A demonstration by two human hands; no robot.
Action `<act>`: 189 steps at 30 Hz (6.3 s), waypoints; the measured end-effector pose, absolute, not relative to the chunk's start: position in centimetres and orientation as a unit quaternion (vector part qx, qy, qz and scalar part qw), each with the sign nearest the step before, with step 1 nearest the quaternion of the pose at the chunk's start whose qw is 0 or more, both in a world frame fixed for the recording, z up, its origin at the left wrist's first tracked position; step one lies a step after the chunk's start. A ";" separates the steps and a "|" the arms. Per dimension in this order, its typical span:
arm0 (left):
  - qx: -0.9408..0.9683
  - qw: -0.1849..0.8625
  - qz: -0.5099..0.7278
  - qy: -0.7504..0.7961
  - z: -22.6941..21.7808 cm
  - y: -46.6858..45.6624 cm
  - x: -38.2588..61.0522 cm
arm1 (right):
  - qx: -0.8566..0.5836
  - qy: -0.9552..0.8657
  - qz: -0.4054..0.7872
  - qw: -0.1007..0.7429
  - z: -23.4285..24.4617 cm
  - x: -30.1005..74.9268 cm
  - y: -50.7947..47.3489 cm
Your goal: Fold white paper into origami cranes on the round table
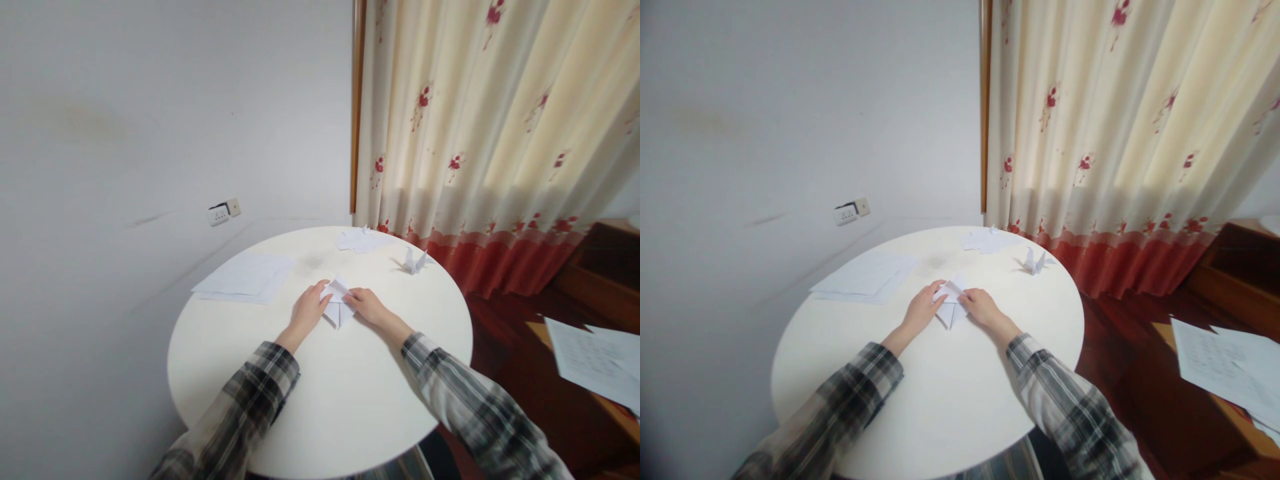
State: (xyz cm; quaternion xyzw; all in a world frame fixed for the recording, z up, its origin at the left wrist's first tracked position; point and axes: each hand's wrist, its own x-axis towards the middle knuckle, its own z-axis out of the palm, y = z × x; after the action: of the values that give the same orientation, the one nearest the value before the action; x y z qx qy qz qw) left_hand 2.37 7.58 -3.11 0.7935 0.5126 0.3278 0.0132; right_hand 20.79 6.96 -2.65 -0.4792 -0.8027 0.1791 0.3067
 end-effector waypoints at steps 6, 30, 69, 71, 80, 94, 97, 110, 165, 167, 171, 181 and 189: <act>0.786 -0.049 0.410 0.461 -1.1 6.4 2.7 | -0.486 -0.799 0.177 0.307 -2.6 20.8 7.0; 0.888 0.054 0.228 0.396 -3.2 6.9 3.3 | -0.442 -0.797 0.173 0.374 -2.9 20.7 7.4; 0.825 0.003 0.181 0.535 -2.7 7.2 3.2 | -0.438 -0.738 0.115 0.501 -2.7 20.9 7.2; 0.818 0.005 0.180 0.546 -2.4 7.0 3.2 | -0.431 -0.740 0.118 0.503 -2.6 20.9 7.2; 0.820 -0.019 0.185 0.542 -2.4 6.9 3.2 | -0.338 -0.789 0.123 0.498 -2.0 20.6 6.6; 0.824 0.012 0.194 0.532 -2.4 6.9 3.1 | -0.365 -0.799 0.116 0.464 -2.7 20.7 7.0; 0.831 0.033 0.212 0.514 -2.6 7.0 3.0 | -0.409 -0.779 0.092 0.466 -2.7 21.0 7.1; 0.853 0.045 0.213 0.474 -2.9 6.8 3.0 | -0.447 -0.773 0.057 0.446 -2.4 21.1 6.8; 0.883 0.091 0.205 0.412 -2.5 6.3 3.6 | -0.391 -0.828 0.012 0.402 -2.2 21.0 6.3; 0.885 0.090 0.204 0.408 -2.6 6.5 3.5 | -0.389 -0.827 0.007 0.405 -2.2 21.0 6.3; 0.888 0.093 0.203 0.403 -2.9 6.8 3.2 | -0.388 -0.826 0.008 0.408 -2.1 21.0 6.3; 0.884 0.105 0.210 0.403 -3.1 6.9 3.2 | -0.370 -0.841 0.055 0.392 -2.0 20.9 6.1; 0.885 0.111 0.207 0.403 -2.5 6.4 3.3 | -0.377 -0.851 0.039 0.363 -2.5 20.9 6.5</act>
State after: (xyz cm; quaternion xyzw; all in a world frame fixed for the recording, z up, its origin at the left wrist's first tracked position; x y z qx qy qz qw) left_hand 3.33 6.43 -2.47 0.8846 0.4026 0.2074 0.1115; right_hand 20.87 6.52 -2.50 -0.3768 -0.8515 0.0389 0.3626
